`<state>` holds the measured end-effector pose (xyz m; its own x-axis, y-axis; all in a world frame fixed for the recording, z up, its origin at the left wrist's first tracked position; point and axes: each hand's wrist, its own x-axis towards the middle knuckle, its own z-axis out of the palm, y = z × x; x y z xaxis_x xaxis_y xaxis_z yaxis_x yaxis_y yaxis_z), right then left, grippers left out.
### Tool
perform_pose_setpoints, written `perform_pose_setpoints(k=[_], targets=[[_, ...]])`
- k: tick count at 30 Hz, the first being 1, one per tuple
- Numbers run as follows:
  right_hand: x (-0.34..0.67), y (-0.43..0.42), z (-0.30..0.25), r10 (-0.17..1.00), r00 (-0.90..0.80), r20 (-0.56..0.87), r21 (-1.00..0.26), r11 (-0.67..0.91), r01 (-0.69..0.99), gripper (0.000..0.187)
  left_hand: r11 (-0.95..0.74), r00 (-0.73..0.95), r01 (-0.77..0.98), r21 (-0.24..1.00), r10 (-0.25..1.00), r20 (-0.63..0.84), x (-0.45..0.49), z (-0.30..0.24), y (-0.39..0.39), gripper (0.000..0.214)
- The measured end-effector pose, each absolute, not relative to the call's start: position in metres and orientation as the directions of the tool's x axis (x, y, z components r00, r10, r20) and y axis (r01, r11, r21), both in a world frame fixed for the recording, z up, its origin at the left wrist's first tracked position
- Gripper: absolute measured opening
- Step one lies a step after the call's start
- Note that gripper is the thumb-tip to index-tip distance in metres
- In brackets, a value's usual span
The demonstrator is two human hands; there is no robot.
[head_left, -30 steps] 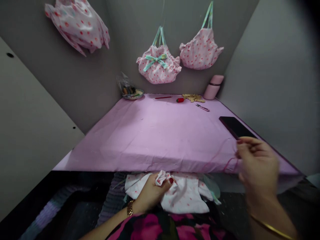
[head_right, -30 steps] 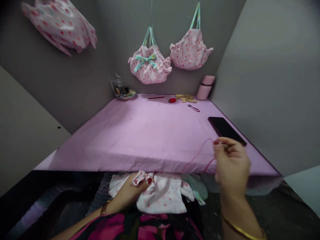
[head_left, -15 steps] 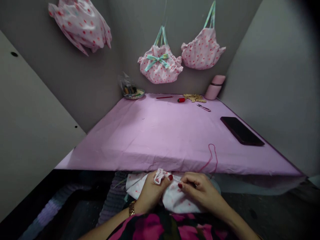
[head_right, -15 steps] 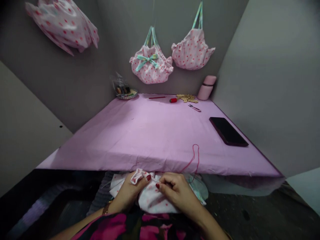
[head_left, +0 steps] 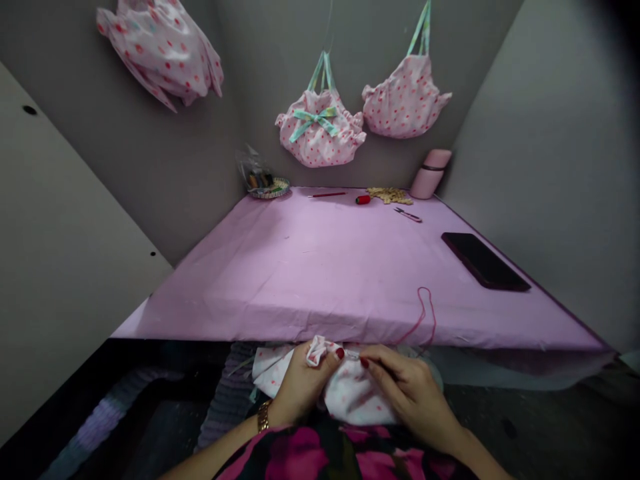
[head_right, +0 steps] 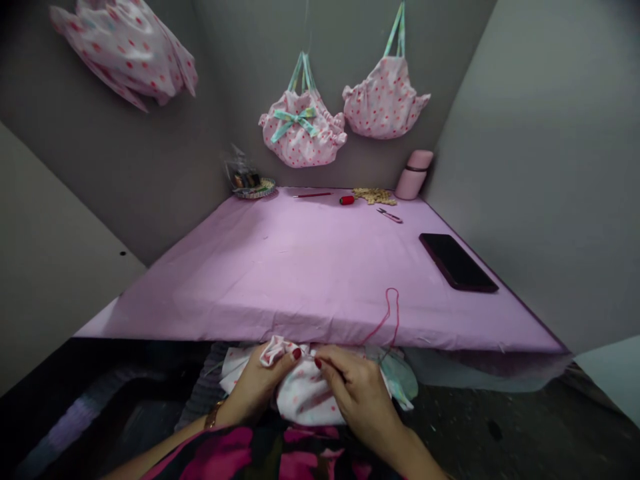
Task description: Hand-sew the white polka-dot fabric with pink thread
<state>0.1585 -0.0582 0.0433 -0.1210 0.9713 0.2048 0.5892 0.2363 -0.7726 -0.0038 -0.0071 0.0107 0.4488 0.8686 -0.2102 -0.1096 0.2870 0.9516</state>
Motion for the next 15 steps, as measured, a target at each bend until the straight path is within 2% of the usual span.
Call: perform_pose_setpoints(k=[15], targets=[[0.157, -0.0561, 0.0374, 0.97, -0.097, 0.225, -0.768, 0.238, 0.595, 0.024, 0.225, 0.472, -0.09, 0.97, 0.867, -0.157, -0.0035, 0.0183, -0.0059, 0.03]])
